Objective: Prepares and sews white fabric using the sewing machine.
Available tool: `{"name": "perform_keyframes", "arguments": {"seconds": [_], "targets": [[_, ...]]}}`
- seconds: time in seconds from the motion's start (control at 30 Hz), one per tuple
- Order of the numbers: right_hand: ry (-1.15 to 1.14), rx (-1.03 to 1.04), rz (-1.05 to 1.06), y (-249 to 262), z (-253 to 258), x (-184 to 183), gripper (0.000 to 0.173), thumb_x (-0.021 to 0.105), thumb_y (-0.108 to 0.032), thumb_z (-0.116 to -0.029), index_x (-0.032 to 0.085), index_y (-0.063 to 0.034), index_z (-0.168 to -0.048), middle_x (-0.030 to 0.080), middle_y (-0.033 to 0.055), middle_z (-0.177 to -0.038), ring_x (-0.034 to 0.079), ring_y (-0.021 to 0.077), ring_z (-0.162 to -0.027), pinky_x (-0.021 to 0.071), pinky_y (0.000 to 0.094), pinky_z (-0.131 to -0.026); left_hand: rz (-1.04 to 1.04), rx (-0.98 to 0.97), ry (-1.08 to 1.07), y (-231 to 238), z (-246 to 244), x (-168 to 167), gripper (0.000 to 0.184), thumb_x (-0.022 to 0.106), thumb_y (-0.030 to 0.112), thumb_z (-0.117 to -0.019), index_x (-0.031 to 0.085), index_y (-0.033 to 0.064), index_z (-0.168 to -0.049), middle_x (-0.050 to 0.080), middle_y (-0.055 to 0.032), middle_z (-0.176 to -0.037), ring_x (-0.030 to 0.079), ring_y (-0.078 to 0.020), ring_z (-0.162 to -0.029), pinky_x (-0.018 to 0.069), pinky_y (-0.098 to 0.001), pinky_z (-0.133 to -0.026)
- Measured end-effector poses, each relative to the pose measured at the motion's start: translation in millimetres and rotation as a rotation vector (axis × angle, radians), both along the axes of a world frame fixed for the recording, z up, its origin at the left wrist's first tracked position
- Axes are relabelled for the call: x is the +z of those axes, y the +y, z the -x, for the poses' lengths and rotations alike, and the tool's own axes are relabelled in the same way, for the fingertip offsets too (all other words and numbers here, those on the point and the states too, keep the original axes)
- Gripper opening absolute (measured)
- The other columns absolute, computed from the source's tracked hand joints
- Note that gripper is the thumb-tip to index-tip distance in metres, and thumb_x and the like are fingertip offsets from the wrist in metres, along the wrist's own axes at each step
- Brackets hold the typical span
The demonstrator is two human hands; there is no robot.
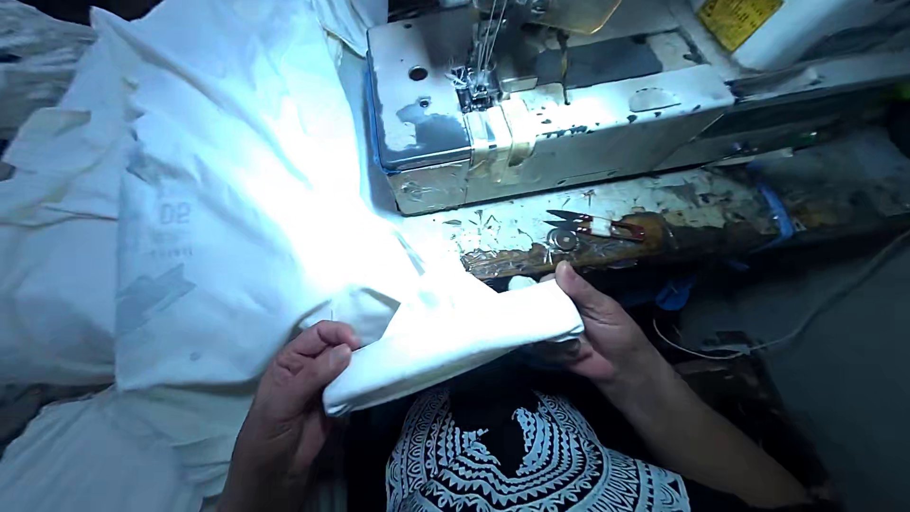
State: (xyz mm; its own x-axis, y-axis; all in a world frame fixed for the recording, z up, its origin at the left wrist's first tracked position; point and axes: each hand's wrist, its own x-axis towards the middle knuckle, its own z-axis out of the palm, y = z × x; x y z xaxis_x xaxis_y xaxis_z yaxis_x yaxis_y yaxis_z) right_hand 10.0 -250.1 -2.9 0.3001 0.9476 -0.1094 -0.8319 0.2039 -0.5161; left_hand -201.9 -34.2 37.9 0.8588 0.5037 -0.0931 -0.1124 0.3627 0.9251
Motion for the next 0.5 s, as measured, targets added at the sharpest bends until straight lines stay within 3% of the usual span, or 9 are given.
{"name": "perform_keyframes", "arguments": {"seconds": [0.07, 0.13, 0.2, 0.27, 0.3, 0.4, 0.5], "targets": [[-0.123, -0.026, 0.021, 6, -2, 1, 0.024, 0.066, -0.035, -0.0993, 0.075, -0.0168, -0.087, 0.063, -0.0072, -0.065, 0.049, -0.0071, -0.049, 0.0386, 0.0086, -0.045, -0.204, 0.078, 0.034, 0, 5, -3, 0.014, 0.074, 0.024, -0.0915, 0.077, 0.0207, -0.105, 0.075, 0.0056, -0.087, 0.070, -0.0001, -0.078, 0.0584, -0.0164, -0.072], [-0.396, -0.089, 0.011, 7, -6, 6, 0.006, 0.070, -0.021, -0.0957, 0.067, -0.0251, -0.098, 0.062, -0.0104, -0.070, 0.050, -0.0088, -0.052, 0.0401, 0.0073, -0.048, -0.419, 0.124, -0.017, 1, 8, -3, 0.014, 0.074, 0.029, -0.0928, 0.077, 0.0254, -0.105, 0.074, 0.0111, -0.094, 0.068, 0.0020, -0.085, 0.0563, -0.0146, -0.077], [-0.694, -0.214, -0.031, 3, -5, 15, 0.025, 0.076, -0.014, -0.0901, 0.067, -0.0258, -0.111, 0.070, -0.0106, -0.091, 0.061, -0.0068, -0.068, 0.0515, 0.0097, -0.060, -0.655, 0.159, -0.037, -1, 11, -1, 0.015, 0.074, 0.030, -0.0929, 0.077, 0.0281, -0.107, 0.071, 0.0162, -0.097, 0.064, 0.0051, -0.088, 0.0533, -0.0110, -0.077], [-0.995, -0.360, -0.031, -1, 5, 22, 0.029, 0.078, -0.014, -0.0899, 0.073, -0.0231, -0.117, 0.072, -0.0106, -0.108, 0.068, -0.0035, -0.090, 0.0584, 0.0137, -0.079, -0.875, 0.224, -0.016, -9, 13, 3, 0.020, 0.076, 0.032, -0.0910, 0.077, 0.0288, -0.111, 0.065, 0.0160, -0.096, 0.060, 0.0063, -0.087, 0.0504, -0.0086, -0.076], [-1.130, -0.459, 0.011, -2, 12, 23, 0.028, 0.077, -0.014, -0.0903, 0.076, -0.0217, -0.117, 0.072, -0.0094, -0.109, 0.068, -0.0025, -0.094, 0.0584, 0.0141, -0.082, -0.987, 0.257, -0.030, -12, 13, 4, 0.019, 0.075, 0.032, -0.0922, 0.077, 0.0283, -0.111, 0.061, 0.0147, -0.094, 0.056, 0.0069, -0.086, 0.0458, -0.0078, -0.076], [-1.456, -0.716, 0.053, -1, 24, 17, 0.016, 0.071, -0.021, -0.0970, 0.078, -0.0211, -0.111, 0.068, -0.0059, -0.103, 0.063, -0.0045, -0.096, 0.0530, 0.0122, -0.086, -1.247, 0.382, -0.181, -18, 15, 7, 0.011, 0.069, 0.025, -0.0980, 0.075, 0.0241, -0.107, 0.056, 0.0119, -0.092, 0.052, 0.0057, -0.089, 0.0398, -0.0104, -0.080], [-1.515, -0.675, -0.011, -7, 24, 17, 0.015, 0.064, -0.028, -0.1027, 0.076, -0.0203, -0.109, 0.065, -0.0058, -0.105, 0.058, -0.0055, -0.101, 0.0476, 0.0130, -0.093, -1.301, 0.483, -0.186, -20, 14, 7, 0.009, 0.066, 0.032, -0.0998, 0.073, 0.0299, -0.105, 0.057, 0.0161, -0.105, 0.053, 0.0041, -0.106, 0.0416, -0.0147, -0.093]]}}
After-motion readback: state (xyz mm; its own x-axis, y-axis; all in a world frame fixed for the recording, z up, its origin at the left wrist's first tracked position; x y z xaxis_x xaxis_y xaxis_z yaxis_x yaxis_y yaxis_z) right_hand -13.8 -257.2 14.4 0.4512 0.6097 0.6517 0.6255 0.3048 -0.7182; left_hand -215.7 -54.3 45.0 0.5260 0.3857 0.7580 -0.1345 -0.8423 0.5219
